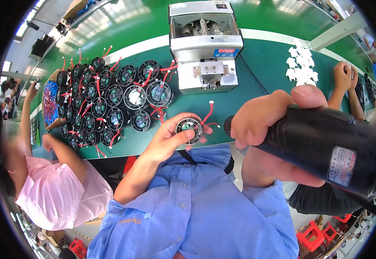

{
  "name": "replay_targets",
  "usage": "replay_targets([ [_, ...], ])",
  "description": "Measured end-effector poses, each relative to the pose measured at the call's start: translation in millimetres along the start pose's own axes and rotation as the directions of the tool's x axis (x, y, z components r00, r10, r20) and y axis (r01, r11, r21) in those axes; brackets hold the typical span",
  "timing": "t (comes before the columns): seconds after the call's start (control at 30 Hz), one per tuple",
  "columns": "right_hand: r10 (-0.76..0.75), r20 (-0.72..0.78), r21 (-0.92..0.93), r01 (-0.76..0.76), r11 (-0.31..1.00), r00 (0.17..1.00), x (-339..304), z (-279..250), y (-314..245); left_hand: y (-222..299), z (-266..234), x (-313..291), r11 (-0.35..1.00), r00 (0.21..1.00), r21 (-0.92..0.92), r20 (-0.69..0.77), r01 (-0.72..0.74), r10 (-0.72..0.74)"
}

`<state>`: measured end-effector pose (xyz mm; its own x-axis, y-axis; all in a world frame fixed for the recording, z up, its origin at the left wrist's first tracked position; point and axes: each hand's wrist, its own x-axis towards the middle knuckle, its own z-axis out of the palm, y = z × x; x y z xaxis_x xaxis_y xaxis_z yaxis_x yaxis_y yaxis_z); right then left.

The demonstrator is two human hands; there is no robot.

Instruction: Assembling small electronic components on a production line using an electric screwdriver.

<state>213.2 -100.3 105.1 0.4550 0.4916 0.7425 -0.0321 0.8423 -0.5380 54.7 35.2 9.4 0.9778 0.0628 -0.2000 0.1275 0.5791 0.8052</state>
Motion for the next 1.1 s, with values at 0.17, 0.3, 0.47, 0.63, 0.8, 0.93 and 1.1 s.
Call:
replay_targets([
  [0.17, 0.015, 0.016, -0.009, -0.015, 1.000, 1.000, 0, 0, 2, -5, -1, -2, 0.999, 0.999, -0.017, 0.035, -0.033, 0.034],
  [0.3, 0.016, 0.058, 0.002, -0.016, 1.000, 0.998, 2, -2, 1, -5, 0, -2, 0.998, 0.999, -0.055, 0.028, -0.041, 0.042],
  [0.47, -0.048, 0.131, -0.105, 0.062, 0.993, 0.990, 16, 0, -1, -3, 0, -1, 0.996, 1.000, -0.079, 0.005, -0.027, 0.027],
  [0.63, -0.157, 0.103, -0.109, 0.168, 0.980, 0.982, 38, 3, 7, -9, -3, -3, 0.995, 1.000, -0.097, -0.010, 0.015, -0.016],
  [0.8, -0.101, 0.200, -0.119, 0.127, 0.985, 0.974, 60, -17, 31, -13, -2, -2, 0.999, 0.998, -0.031, 0.054, 0.040, -0.038],
  [0.93, 0.095, -0.027, -0.487, -0.096, 0.868, 0.995, 66, -4, 42, -13, -1, -1, 0.999, 0.997, 0.016, 0.058, 0.043, -0.044],
  [1.1, 0.026, -0.111, -0.541, -0.083, 0.837, 0.993, 66, 1, 71, -16, -7, -1, 0.999, 0.999, 0.030, 0.010, 0.038, -0.038],
])
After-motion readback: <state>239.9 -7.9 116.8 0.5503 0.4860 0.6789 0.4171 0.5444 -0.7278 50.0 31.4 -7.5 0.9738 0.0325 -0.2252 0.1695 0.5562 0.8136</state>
